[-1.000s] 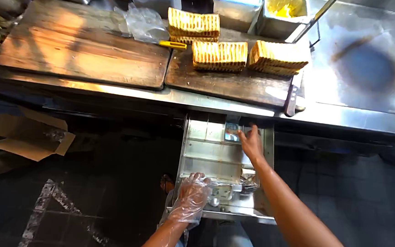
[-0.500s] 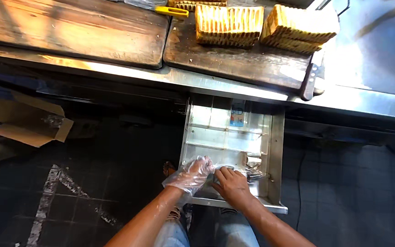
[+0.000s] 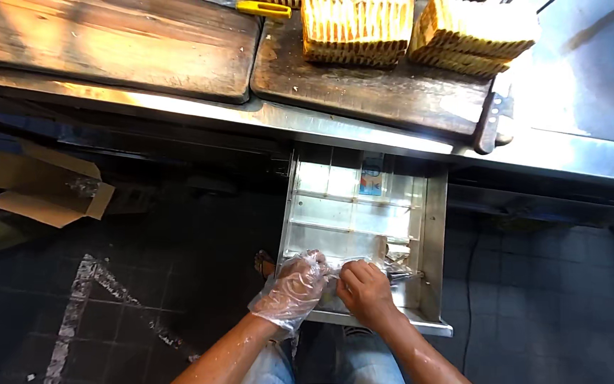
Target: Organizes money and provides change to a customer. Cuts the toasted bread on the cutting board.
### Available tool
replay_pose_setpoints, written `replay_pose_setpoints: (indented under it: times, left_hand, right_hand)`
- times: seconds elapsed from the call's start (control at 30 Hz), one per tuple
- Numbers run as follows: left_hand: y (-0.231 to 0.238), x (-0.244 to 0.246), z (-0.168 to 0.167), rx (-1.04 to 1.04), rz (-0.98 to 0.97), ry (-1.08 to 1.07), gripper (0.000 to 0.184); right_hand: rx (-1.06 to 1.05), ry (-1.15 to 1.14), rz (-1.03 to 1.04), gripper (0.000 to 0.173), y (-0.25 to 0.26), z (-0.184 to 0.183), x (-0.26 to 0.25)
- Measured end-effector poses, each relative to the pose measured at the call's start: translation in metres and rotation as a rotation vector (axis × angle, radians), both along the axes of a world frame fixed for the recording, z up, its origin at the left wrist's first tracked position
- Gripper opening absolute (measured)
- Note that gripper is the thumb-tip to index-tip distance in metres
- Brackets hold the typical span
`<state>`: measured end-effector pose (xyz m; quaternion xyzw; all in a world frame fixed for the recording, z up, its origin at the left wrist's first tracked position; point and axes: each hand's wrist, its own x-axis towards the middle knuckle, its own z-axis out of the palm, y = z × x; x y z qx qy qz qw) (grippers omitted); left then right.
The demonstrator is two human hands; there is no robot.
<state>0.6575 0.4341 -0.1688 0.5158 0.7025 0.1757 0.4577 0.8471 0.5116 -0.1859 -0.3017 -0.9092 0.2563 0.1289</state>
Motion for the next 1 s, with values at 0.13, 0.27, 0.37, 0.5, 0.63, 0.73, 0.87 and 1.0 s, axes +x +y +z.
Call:
replay_pose_setpoints:
  times: [0.13,0.27,0.37,0.5,0.63,0.73,0.87,1.0]
  left_hand:
    - [0.0,0.017,0.011,0.008,0.73,-0.207,0.009]
    - [0.01,0.029,0.01,0.049,1.159,-0.592,0.011]
    - [0.024,0.039,0.007,-0.073,1.261,-0.699,0.012]
    - [0.036,0.043,-0.005,-0.12,1.294,-0.615,0.009]
    - [0.038,0.039,-0.005,-0.17,1.302,-0.703,0.013]
    - [0.035,0.039,0.0,-0.182,1.267,-0.73,0.017]
    - [0.022,0.03,0.01,-0.148,1.32,-0.938,0.022]
    - [0.019,0.022,0.009,-0.111,1.411,-0.958,0.023]
  right_hand:
    - [0.182,0.133,-0.278,0.015,-0.003,0.021,-0.021]
    - [0.008,0.014,-0.344,0.032,-0.003,0.02,-0.037]
    - [-0.147,-0.025,-0.377,0.021,0.006,0.0,-0.043]
    - [-0.162,-0.009,-0.384,0.016,0.014,-0.009,-0.053]
    - [-0.088,-0.076,-0.39,0.015,0.01,-0.003,-0.062]
    - [-0.067,-0.161,-0.445,0.015,0.018,-0.004,-0.058]
    - [-0.081,-0.231,-0.47,0.015,0.036,-0.01,-0.038]
    - [-0.087,-0.249,-0.495,0.013,0.04,-0.014,-0.017]
